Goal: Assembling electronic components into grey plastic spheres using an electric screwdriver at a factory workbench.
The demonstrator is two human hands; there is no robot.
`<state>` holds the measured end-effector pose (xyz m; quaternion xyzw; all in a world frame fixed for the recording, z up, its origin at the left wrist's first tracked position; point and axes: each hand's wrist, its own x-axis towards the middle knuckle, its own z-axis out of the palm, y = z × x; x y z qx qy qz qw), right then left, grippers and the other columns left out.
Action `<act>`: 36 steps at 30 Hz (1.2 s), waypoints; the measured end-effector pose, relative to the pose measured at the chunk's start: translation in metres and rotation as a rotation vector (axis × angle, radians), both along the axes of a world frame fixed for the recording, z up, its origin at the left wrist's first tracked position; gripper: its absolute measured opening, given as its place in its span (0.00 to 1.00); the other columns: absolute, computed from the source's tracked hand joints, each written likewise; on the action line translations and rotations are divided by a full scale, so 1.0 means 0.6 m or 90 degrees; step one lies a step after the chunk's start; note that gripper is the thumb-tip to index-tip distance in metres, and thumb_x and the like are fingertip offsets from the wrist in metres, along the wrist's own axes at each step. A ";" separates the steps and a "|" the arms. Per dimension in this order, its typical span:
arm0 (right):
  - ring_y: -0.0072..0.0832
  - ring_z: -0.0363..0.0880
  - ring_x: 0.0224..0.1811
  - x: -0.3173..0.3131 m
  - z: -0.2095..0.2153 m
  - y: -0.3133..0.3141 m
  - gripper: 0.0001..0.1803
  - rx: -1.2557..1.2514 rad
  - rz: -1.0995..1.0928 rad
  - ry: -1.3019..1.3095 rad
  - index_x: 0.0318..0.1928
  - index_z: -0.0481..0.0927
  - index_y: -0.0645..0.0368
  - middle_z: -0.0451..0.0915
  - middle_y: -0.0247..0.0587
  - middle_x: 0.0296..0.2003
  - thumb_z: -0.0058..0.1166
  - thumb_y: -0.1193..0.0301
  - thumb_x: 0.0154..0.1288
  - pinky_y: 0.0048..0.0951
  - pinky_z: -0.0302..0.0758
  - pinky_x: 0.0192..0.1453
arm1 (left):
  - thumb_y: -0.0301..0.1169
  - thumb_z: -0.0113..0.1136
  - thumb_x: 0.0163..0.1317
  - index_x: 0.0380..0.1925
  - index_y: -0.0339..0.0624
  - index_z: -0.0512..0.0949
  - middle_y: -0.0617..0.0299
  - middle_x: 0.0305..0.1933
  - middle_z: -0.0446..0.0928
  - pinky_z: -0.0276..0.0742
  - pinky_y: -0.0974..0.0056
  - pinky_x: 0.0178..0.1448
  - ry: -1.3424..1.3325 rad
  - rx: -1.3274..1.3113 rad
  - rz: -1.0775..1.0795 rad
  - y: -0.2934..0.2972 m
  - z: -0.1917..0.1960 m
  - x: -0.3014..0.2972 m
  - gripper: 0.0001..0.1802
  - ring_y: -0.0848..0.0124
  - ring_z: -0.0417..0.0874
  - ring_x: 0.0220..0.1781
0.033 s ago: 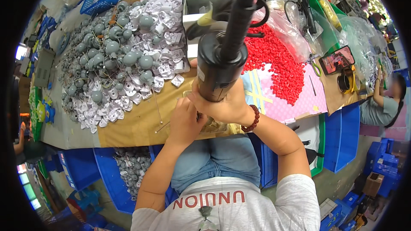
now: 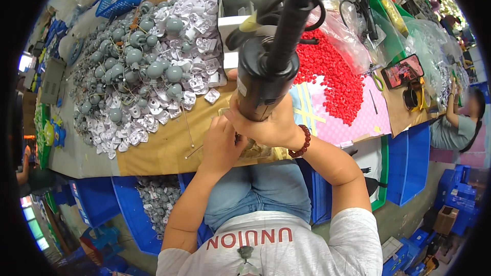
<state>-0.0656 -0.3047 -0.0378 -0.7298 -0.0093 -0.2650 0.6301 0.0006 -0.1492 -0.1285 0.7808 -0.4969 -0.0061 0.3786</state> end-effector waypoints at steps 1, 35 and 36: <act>0.21 0.80 0.29 0.000 0.002 -0.002 0.37 -0.010 0.000 -0.007 0.69 0.60 0.64 0.80 0.39 0.30 0.63 0.85 0.61 0.22 0.76 0.35 | 0.26 0.69 0.51 0.50 0.42 0.76 0.57 0.46 0.77 0.78 0.51 0.48 -0.003 0.001 0.001 0.000 0.000 0.001 0.24 0.54 0.79 0.49; 0.22 0.84 0.33 0.177 0.112 -0.183 0.21 -0.153 -0.310 -0.331 0.55 0.72 0.65 0.85 0.36 0.31 0.64 0.82 0.65 0.25 0.81 0.44 | 0.23 0.71 0.51 0.49 0.38 0.78 0.52 0.46 0.79 0.77 0.52 0.52 -0.009 -0.002 -0.009 0.000 0.012 -0.004 0.23 0.50 0.78 0.48; 0.21 0.84 0.34 0.179 0.102 -0.192 0.22 -0.207 -0.305 -0.286 0.57 0.70 0.65 0.86 0.37 0.33 0.63 0.83 0.65 0.24 0.81 0.46 | 0.23 0.71 0.51 0.49 0.38 0.78 0.52 0.46 0.79 0.77 0.52 0.52 -0.011 -0.008 -0.011 0.000 0.013 -0.006 0.23 0.50 0.78 0.48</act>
